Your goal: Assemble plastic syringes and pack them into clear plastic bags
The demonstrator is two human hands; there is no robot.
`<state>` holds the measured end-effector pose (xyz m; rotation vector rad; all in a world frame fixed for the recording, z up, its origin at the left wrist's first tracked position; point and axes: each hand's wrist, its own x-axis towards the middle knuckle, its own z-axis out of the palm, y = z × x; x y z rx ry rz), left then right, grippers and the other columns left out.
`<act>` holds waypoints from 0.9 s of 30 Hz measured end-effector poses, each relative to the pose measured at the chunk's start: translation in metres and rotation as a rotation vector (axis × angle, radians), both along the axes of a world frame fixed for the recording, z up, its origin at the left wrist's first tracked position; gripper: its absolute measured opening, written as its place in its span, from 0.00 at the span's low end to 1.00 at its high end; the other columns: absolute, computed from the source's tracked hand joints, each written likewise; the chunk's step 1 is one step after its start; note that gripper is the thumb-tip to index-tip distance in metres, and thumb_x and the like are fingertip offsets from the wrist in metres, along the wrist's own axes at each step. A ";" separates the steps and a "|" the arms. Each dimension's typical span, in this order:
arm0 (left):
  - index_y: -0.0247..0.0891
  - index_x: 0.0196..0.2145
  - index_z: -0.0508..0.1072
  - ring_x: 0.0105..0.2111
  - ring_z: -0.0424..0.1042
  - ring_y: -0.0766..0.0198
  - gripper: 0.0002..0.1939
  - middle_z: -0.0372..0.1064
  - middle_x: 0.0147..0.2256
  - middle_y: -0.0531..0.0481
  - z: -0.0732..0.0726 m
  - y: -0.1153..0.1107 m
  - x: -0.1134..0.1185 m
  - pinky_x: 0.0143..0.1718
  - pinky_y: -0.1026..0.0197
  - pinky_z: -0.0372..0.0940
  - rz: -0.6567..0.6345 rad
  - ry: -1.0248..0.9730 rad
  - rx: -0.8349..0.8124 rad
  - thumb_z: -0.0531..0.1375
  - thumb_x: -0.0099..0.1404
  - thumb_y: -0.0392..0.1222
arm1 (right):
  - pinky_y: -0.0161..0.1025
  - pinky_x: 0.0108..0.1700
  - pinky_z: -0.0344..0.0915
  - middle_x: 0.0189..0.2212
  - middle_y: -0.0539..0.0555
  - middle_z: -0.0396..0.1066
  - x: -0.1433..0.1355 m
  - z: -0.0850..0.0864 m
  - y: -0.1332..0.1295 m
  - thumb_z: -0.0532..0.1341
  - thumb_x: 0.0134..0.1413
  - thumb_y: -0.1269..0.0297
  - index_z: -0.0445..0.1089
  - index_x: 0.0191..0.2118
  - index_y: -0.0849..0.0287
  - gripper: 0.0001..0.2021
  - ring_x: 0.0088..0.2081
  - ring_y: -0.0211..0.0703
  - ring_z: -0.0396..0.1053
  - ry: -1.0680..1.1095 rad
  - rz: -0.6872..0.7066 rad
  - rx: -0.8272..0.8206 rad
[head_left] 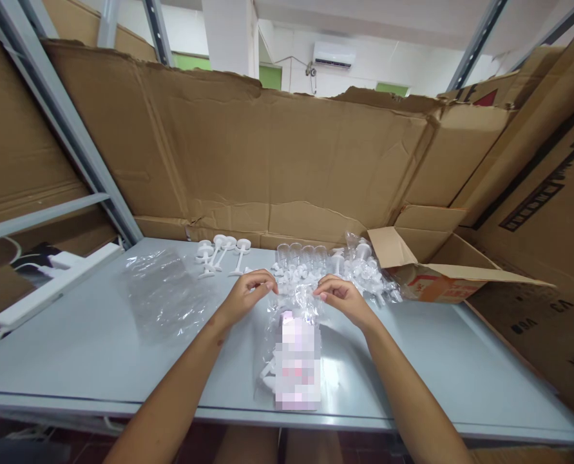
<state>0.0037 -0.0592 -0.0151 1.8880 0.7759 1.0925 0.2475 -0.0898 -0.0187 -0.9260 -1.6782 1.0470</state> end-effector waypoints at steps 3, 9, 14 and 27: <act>0.37 0.26 0.69 0.29 0.63 0.65 0.10 0.64 0.27 0.51 -0.004 -0.001 0.007 0.31 0.65 0.57 0.095 -0.052 -0.103 0.59 0.54 0.47 | 0.40 0.36 0.58 0.31 0.53 0.63 0.001 0.000 0.000 0.61 0.48 0.60 0.74 0.32 0.54 0.07 0.34 0.42 0.62 0.001 -0.003 -0.001; 0.42 0.50 0.59 0.35 0.70 0.60 0.28 0.66 0.40 0.45 -0.011 -0.008 0.020 0.34 0.59 0.63 -0.069 -0.293 -0.673 0.58 0.54 0.54 | 0.38 0.34 0.59 0.32 0.52 0.63 0.004 0.002 0.001 0.60 0.49 0.62 0.73 0.32 0.54 0.06 0.32 0.39 0.61 -0.015 0.000 -0.013; 0.36 0.47 0.68 0.33 0.71 0.61 0.22 0.68 0.42 0.41 -0.015 -0.010 0.024 0.37 0.57 0.65 -0.134 -0.320 -0.796 0.60 0.55 0.47 | 0.38 0.32 0.60 0.28 0.51 0.63 0.006 0.003 0.001 0.60 0.49 0.61 0.71 0.33 0.55 0.07 0.28 0.37 0.61 -0.011 0.003 -0.078; 0.32 0.40 0.73 0.40 0.71 0.55 0.16 0.68 0.46 0.38 -0.019 -0.005 0.025 0.37 0.57 0.68 0.030 -0.484 -0.773 0.62 0.53 0.42 | 0.34 0.24 0.51 0.19 0.47 0.61 -0.003 0.006 -0.003 0.59 0.48 0.56 0.64 0.25 0.58 0.11 0.21 0.34 0.57 0.069 -0.140 -0.281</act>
